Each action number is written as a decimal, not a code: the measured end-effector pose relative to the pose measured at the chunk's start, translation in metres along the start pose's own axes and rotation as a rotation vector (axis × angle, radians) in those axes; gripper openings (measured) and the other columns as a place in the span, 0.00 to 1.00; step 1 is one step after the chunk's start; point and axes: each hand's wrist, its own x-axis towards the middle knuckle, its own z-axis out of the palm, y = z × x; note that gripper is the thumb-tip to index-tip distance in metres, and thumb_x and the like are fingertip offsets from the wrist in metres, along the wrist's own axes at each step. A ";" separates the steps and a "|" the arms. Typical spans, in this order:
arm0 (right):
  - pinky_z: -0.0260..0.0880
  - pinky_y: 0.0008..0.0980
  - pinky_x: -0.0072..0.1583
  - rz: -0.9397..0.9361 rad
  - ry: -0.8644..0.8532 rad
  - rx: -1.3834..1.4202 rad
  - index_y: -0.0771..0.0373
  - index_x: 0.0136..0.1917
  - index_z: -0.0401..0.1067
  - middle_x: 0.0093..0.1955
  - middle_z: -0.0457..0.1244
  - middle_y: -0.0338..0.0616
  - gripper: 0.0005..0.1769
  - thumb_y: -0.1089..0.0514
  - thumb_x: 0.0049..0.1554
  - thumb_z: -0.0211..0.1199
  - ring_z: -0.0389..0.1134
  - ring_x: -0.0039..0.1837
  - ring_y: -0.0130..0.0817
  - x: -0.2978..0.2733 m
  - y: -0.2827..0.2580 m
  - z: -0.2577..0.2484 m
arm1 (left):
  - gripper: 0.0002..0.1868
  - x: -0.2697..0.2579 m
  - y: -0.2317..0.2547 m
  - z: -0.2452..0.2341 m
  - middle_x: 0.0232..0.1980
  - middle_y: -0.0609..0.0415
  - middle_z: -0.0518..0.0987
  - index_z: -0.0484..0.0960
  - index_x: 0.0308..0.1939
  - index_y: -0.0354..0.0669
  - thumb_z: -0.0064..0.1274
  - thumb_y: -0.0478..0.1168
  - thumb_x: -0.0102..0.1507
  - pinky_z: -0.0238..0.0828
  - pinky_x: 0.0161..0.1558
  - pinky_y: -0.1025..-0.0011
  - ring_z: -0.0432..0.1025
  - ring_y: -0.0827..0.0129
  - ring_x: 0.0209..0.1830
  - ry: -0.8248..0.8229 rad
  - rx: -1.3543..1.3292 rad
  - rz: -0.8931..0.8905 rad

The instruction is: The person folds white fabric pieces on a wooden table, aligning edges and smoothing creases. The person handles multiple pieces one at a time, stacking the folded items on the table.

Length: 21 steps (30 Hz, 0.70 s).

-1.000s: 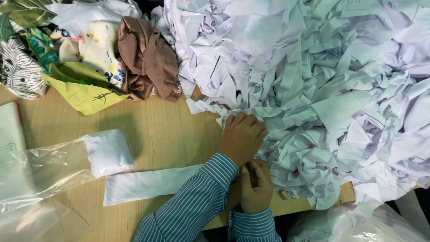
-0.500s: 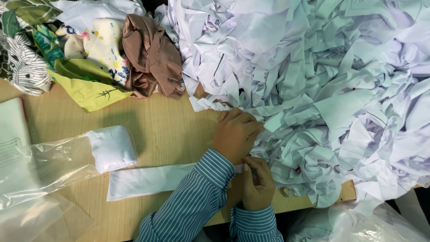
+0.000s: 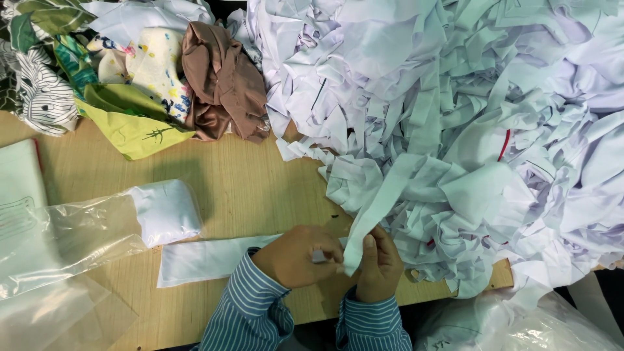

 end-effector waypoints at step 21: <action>0.72 0.30 0.41 -0.284 -0.674 0.053 0.58 0.41 0.77 0.35 0.69 0.40 0.05 0.58 0.59 0.62 0.70 0.37 0.32 -0.024 -0.028 -0.006 | 0.18 0.007 0.013 -0.006 0.52 0.54 0.86 0.80 0.52 0.53 0.51 0.55 0.64 0.78 0.56 0.66 0.80 0.67 0.59 0.241 -0.408 -0.445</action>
